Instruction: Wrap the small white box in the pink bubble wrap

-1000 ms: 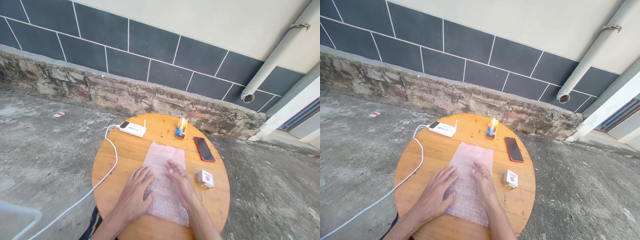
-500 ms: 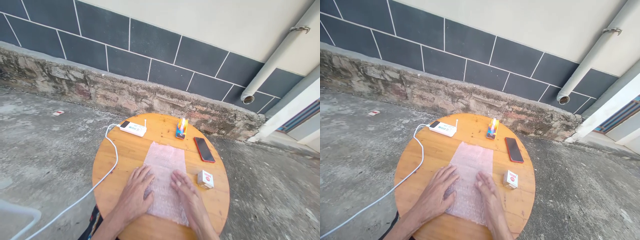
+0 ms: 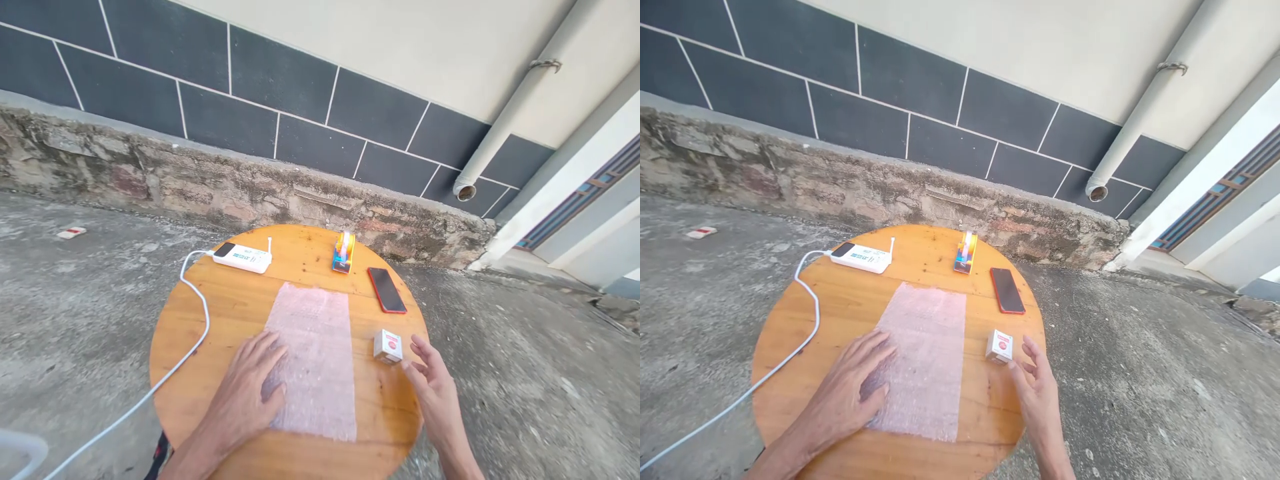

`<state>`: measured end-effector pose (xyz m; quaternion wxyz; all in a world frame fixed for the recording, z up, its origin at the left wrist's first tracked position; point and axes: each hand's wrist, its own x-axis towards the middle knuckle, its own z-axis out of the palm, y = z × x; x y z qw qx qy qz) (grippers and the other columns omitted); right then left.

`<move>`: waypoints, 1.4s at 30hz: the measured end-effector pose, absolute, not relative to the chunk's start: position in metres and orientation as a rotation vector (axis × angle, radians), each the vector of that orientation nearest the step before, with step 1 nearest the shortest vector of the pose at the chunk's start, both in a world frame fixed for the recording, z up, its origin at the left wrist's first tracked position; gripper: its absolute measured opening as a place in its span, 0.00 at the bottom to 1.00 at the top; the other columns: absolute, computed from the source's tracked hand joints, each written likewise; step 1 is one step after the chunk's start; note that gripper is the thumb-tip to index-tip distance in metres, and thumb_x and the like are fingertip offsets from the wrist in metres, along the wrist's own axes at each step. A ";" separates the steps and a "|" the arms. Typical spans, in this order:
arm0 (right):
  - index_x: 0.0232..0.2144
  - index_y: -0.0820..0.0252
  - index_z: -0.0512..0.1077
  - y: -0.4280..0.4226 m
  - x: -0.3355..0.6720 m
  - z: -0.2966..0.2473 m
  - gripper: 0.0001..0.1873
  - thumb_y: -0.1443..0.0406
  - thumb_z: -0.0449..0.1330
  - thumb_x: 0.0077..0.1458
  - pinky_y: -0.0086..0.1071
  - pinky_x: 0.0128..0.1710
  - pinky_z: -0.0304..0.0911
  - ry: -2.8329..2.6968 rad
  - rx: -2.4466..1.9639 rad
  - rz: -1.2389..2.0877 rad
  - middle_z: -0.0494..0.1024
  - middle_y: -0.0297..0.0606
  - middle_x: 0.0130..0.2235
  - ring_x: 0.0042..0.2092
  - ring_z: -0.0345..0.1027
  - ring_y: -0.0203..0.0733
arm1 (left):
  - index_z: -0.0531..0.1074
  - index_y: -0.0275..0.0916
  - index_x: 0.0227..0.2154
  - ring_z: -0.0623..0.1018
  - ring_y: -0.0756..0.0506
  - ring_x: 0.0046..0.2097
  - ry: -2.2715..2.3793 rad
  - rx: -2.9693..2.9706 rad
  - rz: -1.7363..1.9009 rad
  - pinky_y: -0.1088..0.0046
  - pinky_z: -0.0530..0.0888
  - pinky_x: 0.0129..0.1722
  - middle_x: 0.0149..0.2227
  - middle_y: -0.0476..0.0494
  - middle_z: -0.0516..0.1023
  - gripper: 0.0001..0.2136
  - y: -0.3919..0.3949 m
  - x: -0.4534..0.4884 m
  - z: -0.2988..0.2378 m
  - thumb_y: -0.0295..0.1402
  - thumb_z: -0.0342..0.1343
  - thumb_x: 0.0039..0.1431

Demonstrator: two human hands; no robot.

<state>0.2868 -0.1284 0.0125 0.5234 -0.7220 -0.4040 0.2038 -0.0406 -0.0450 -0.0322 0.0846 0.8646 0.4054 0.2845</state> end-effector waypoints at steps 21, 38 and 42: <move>0.52 0.55 0.64 -0.112 0.272 0.022 0.31 0.56 0.67 0.46 0.41 0.48 0.63 -0.998 -1.490 0.872 0.77 0.41 0.45 0.47 0.70 0.50 | 0.68 0.39 0.49 0.61 0.36 0.61 1.192 2.503 0.901 0.52 0.63 0.58 0.58 0.39 0.65 0.21 -0.046 -0.040 -0.028 0.26 0.52 0.48; 0.51 0.50 0.64 -0.076 0.185 0.018 0.24 0.62 0.63 0.53 0.39 0.49 0.66 -1.383 -1.335 0.961 0.73 0.40 0.51 0.51 0.69 0.46 | 0.70 0.39 0.47 0.60 0.36 0.61 1.241 2.403 0.880 0.51 0.60 0.60 0.57 0.38 0.65 0.20 -0.050 -0.038 -0.014 0.26 0.53 0.48; 0.53 0.50 0.62 -0.065 0.173 0.007 0.24 0.63 0.61 0.54 0.40 0.49 0.66 -1.455 -1.330 0.926 0.72 0.40 0.51 0.49 0.70 0.45 | 0.70 0.40 0.46 0.59 0.37 0.61 1.233 2.381 0.886 0.51 0.59 0.60 0.57 0.39 0.64 0.19 -0.051 -0.037 -0.014 0.25 0.53 0.48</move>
